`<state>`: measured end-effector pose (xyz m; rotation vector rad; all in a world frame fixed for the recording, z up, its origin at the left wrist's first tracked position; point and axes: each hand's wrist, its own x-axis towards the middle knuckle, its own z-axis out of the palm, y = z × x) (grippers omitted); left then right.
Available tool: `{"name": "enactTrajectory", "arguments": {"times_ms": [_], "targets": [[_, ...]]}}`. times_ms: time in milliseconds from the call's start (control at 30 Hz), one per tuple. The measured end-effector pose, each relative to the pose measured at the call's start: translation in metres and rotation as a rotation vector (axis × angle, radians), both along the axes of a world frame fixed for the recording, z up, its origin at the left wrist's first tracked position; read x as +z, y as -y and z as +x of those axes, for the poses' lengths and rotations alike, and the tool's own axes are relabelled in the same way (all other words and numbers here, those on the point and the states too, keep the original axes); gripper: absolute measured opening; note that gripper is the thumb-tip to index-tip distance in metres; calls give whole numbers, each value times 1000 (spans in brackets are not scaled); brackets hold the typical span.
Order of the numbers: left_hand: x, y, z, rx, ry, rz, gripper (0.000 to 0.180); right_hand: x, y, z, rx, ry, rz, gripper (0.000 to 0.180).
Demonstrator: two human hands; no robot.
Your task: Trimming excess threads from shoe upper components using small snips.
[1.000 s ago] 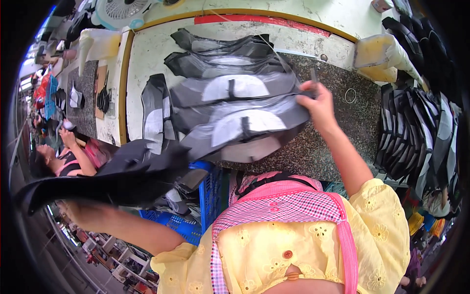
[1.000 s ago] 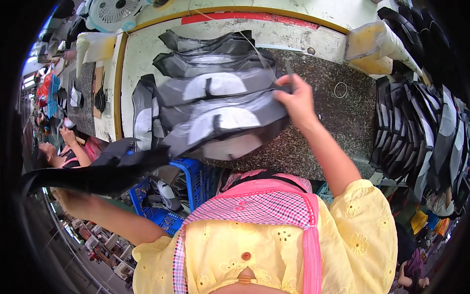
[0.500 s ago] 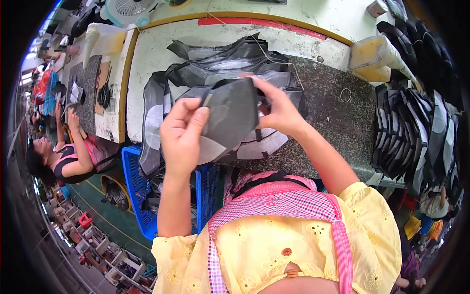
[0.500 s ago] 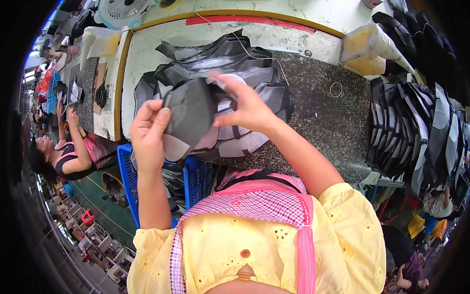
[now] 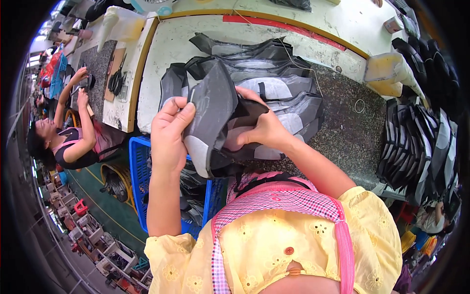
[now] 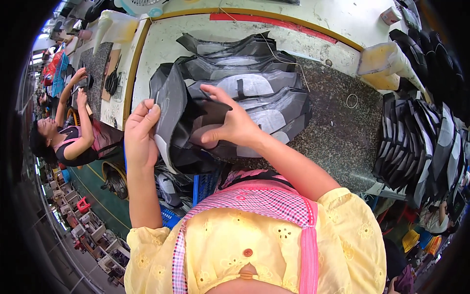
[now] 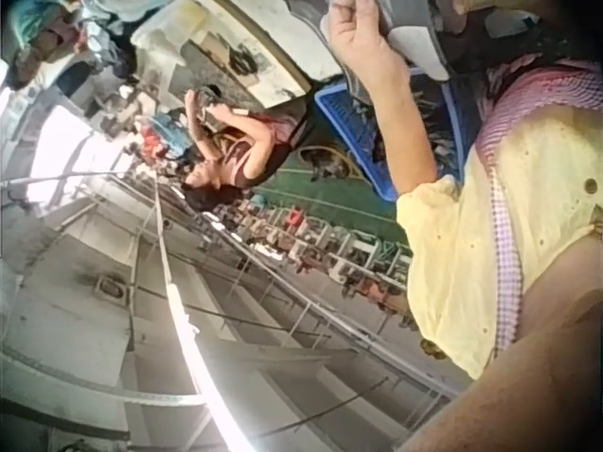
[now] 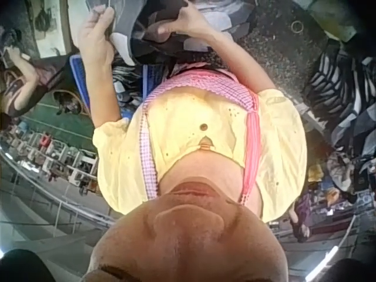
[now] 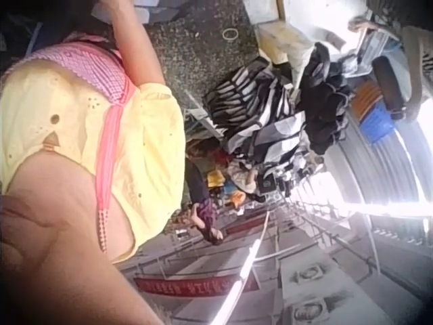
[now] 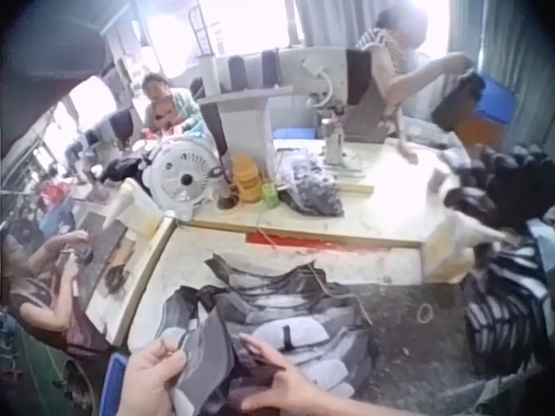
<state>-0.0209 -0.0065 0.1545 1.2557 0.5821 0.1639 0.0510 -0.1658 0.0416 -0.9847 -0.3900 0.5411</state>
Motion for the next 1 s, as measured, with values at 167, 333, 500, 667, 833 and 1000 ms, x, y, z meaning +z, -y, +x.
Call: {"name": "enactTrajectory", "arguments": {"times_ms": [167,333,500,667,833,1000], "targets": [[34,-25,-19,1,-120,405,10,4,-1,4,373,-109,-235,29],[73,-31,-43,-123,-224,635,9,28,-4,-10,198,170,-229,18],[143,-152,-128,430,-169,894,15,-3,39,36,-172,-436,-233,24],[104,-157,-113,410,-256,918,27,-8,95,34,-42,-816,166,24],[-132,-155,-8,-75,-688,1438,40,-19,80,15,-182,-907,19,33],[-172,-162,-20,76,-401,1809,43,-42,97,-25,-297,-904,-94,19]]}}
